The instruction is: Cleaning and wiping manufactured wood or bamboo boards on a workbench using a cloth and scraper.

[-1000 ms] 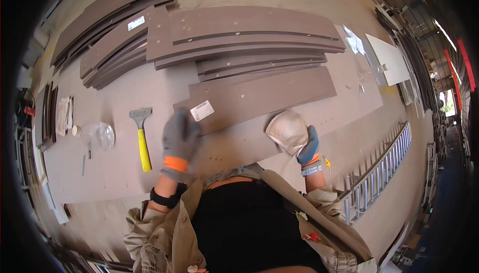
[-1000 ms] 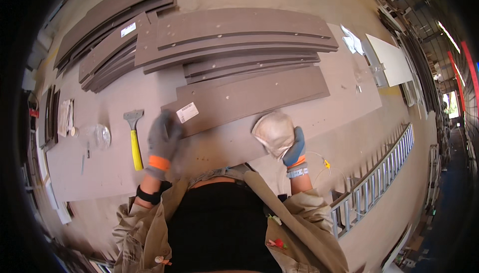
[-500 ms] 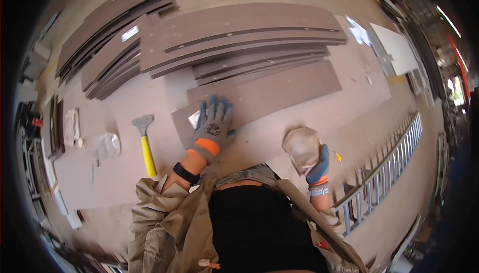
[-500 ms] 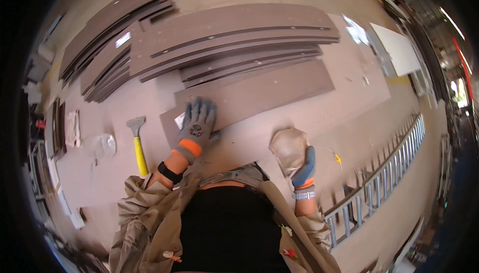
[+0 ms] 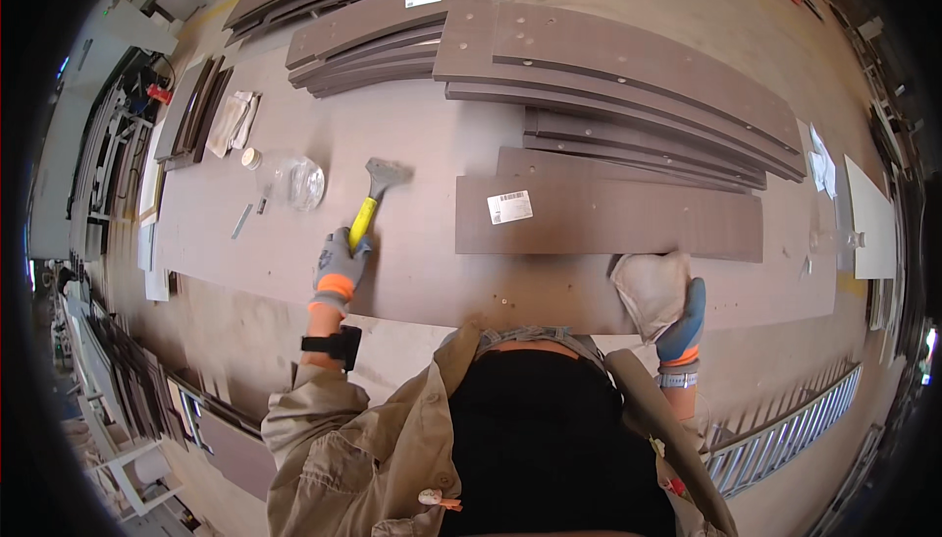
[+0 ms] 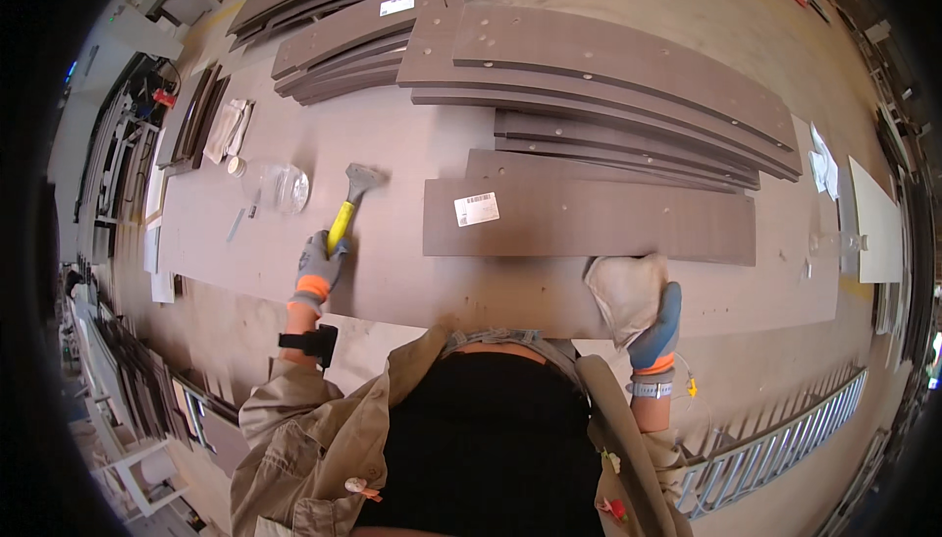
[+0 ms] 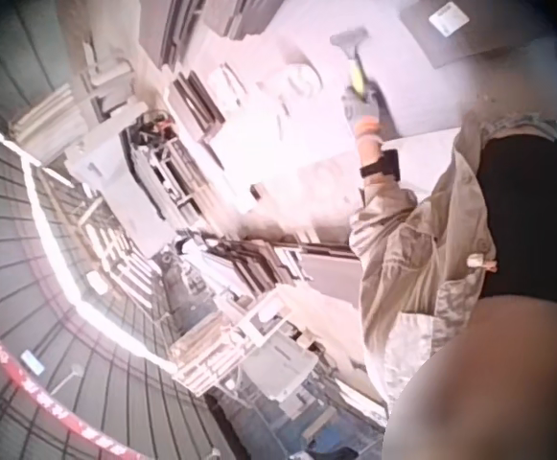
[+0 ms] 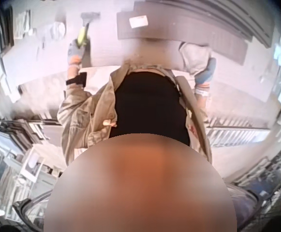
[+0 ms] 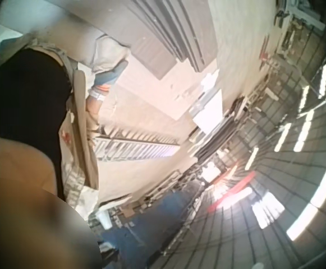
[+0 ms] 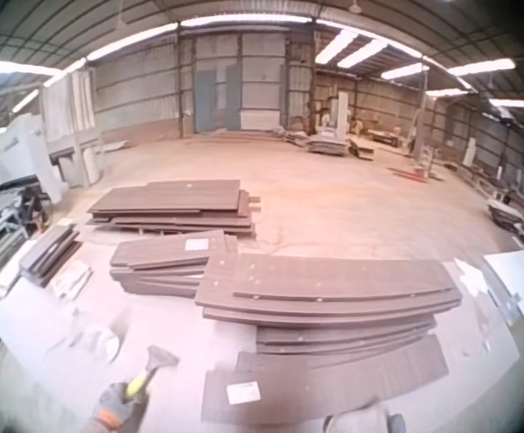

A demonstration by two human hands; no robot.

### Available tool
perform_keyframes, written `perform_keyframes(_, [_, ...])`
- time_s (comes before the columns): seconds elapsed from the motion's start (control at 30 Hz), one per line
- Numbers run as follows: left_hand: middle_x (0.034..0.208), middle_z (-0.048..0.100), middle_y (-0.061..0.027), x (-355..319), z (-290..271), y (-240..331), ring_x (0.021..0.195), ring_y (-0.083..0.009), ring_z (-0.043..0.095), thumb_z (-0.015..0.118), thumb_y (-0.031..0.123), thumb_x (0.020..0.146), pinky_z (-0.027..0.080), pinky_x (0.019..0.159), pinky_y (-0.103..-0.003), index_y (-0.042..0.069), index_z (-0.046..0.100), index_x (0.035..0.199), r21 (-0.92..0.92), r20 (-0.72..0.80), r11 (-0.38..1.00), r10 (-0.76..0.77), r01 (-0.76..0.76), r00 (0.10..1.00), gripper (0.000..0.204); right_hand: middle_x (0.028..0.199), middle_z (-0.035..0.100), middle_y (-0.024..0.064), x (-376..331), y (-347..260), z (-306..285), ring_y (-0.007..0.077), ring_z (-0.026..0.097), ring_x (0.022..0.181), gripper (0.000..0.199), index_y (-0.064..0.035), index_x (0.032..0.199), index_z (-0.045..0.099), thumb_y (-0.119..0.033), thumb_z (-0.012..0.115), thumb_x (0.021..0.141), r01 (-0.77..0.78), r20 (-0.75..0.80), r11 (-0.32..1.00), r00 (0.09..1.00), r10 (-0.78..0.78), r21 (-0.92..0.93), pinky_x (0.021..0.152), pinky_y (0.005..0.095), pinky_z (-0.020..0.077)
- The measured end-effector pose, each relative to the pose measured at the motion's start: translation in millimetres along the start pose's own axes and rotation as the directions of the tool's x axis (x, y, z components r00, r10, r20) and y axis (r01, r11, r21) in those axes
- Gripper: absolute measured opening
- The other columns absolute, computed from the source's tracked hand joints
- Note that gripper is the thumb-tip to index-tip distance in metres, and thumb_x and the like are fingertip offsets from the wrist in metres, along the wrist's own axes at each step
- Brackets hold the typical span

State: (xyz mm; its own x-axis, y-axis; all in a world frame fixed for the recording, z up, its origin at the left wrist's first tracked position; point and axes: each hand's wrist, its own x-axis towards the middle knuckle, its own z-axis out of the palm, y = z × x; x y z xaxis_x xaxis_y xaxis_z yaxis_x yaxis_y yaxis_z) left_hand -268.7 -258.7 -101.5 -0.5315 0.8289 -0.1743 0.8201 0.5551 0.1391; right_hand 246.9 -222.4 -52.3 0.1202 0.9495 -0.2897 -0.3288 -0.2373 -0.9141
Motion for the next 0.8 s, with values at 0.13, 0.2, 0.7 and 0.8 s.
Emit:
perform_keyframes(0.13, [0.087, 0.063, -0.0178, -18.0, -75.2, 17.9, 0.075, -0.0322, 0.061, 0.062, 0.036, 0.083, 0.047, 0.070, -0.038, 0.003, 0.053, 0.117, -0.623, 0.181, 0.782, 0.118, 0.021, 0.976, 0.048, 0.123, 0.054, 0.0110, 7.8, -31.4, 18.3, 0.0198, 0.051, 0.111, 0.055, 0.0017, 0.127, 0.048, -0.042, 0.032, 0.098, -0.022, 0.036, 0.997, 0.999, 0.019, 0.068, 0.097, 0.0319, 0.0394])
perform_keyframes(0.2, [0.075, 0.060, -0.0069, -27.5, -100.1, 24.0, 0.060, -0.0145, 0.058, 0.062, 0.030, 0.085, 0.047, 0.057, -0.029, 0.001, 0.050, 0.122, -0.451, 0.040, 0.811, 0.436, -0.373, 0.899, 0.049, 0.122, 0.054, 0.0110, 7.3, -32.9, 14.3, 0.0198, 0.052, 0.110, 0.055, 0.0016, 0.126, 0.048, -0.042, 0.032, 0.098, -0.108, 0.067, 0.973, 0.993, 0.097, 0.205, 0.097, 0.0318, 0.0397])
perform_keyframes(0.7, [0.085, 0.061, -0.0139, 14.9, -130.7, 74.0, 0.068, -0.0323, 0.061, 0.048, 0.048, 0.088, 0.049, 0.061, -0.041, 0.015, 0.048, 0.128, 0.228, 0.318, 0.671, 0.633, -0.705, 0.705, 0.052, 0.124, 0.053, 0.0112, -10.8, -13.4, -3.9, 0.0218, 0.052, 0.111, 0.053, -0.0005, 0.128, 0.046, -0.042, 0.034, 0.097, -0.170, -0.022, 0.917, 0.981, 0.190, 0.361, 0.095, 0.0337, 0.0428])
perform_keyframes(0.8, [0.086, 0.061, -0.0137, 18.8, -135.0, 76.4, 0.067, -0.0317, 0.061, 0.049, 0.046, 0.088, 0.049, 0.061, -0.041, 0.015, 0.048, 0.128, 0.233, 0.367, 0.665, 0.616, -0.710, 0.697, 0.050, 0.123, 0.053, 0.0109, -12.6, -18.5, 3.2, 0.0223, 0.052, 0.112, 0.054, -0.0015, 0.128, 0.047, -0.044, 0.037, 0.096, -0.194, 0.010, 0.859, 0.977, 0.215, 0.474, 0.096, 0.0346, 0.0427])
